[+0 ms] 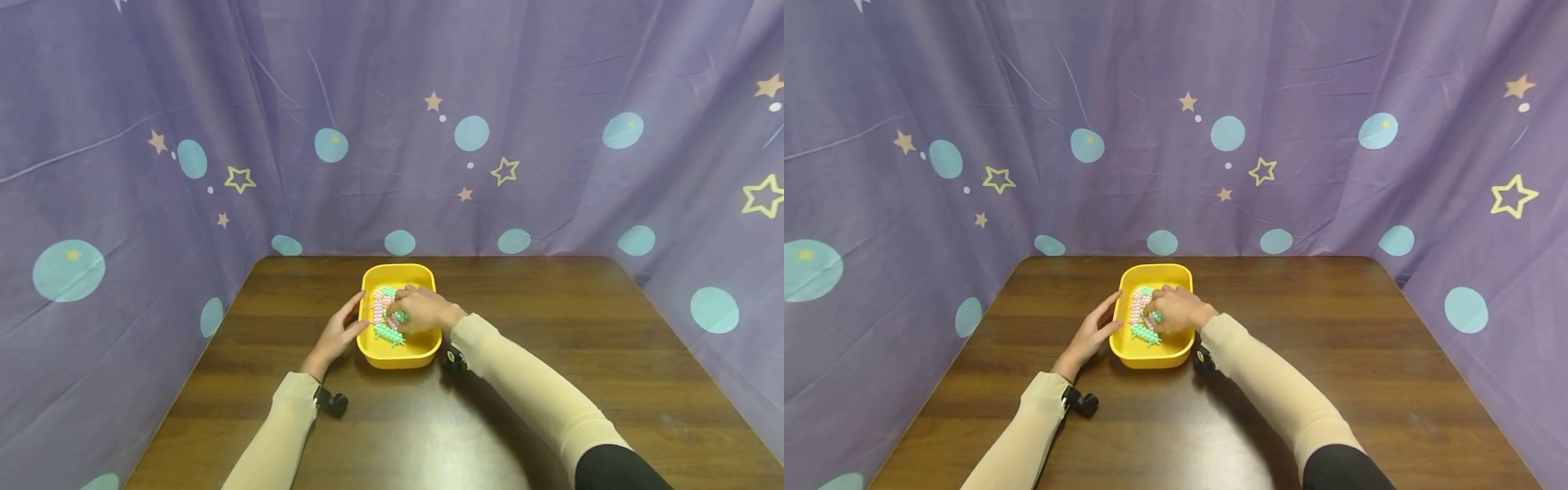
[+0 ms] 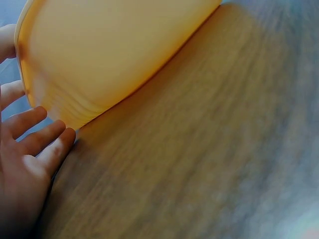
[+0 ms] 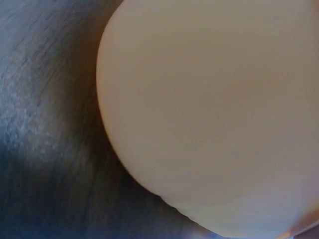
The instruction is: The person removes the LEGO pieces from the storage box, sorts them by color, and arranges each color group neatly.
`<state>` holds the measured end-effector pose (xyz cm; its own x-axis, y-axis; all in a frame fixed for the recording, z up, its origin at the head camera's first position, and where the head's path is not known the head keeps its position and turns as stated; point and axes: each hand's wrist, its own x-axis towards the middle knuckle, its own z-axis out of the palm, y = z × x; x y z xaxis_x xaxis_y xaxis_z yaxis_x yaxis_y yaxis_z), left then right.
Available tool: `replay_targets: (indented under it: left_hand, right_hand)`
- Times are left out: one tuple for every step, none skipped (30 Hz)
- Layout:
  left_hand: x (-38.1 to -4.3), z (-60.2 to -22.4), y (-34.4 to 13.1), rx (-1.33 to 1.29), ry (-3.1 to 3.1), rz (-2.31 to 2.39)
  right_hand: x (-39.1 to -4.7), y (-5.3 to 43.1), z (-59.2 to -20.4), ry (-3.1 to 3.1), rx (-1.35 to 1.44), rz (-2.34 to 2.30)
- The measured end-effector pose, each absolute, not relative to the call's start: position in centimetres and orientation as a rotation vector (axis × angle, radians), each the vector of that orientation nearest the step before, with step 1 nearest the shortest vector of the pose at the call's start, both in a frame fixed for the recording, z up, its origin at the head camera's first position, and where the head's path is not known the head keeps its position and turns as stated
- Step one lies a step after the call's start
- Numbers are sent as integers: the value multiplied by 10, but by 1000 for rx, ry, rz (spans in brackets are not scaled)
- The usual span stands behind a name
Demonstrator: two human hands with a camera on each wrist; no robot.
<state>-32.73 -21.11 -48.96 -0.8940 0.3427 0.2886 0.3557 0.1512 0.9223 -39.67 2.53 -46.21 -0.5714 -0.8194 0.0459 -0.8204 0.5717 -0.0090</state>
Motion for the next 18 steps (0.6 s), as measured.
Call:
replay_targets:
  left_hand:
    - [-330,-494,-212,-725,-2364,-1902]
    - [-332,-498,-213,-726,-2353,-1900]
    - [-333,-499,-213,-721,-2355,-1901]
    - [-333,-499,-213,-723,-2350,-1905]
    - [-333,-499,-212,-726,-2343,-1911]
    - [-333,-499,-212,-733,-2335,-1913]
    - [-333,-498,-212,-737,-2332,-1913]
    - [-331,-494,-211,-734,-2339,-1922]
    - [-328,-490,-211,-735,-2348,-1926]
    - [-328,-490,-211,-745,-2344,-1920]
    - [-328,-490,-211,-749,-2347,-1914]
    - [-328,-491,-211,-751,-2351,-1909]
    - [-328,-491,-211,-753,-2353,-1903]
    - [-327,-491,-211,-754,-2357,-1898]
    - [-327,-491,-211,-753,-2361,-1892]
    - [-327,-491,-211,-753,-2361,-1884]
    - [-326,-491,-211,-750,-2362,-1883]
    - [-326,-490,-211,-748,-2361,-1883]
  right_hand:
    - [-397,25,-462,-2750,1438,46]
    - [-397,25,-462,-2747,1439,44]
    - [-397,25,-462,-2746,1440,45]
    - [-398,25,-462,-2743,1441,48]
    - [-398,25,-462,-2741,1443,55]
    - [-398,26,-461,-2732,1449,67]
    - [-399,26,-461,-2723,1455,82]
    - [-399,27,-460,-2718,1460,92]
    - [-399,27,-459,-2715,1468,113]
    - [-399,28,-459,-2710,1476,135]
    - [-399,28,-458,-2712,1484,154]
    - [-399,28,-457,-2713,1489,169]
    - [-398,28,-456,-2720,1489,182]
    - [-398,28,-455,-2728,1486,200]
    - [-398,28,-454,-2734,1484,215]
    - [-398,28,-453,-2739,1479,226]
    - [-399,28,-453,-2743,1472,226]
    - [-399,29,-452,-2745,1468,235]
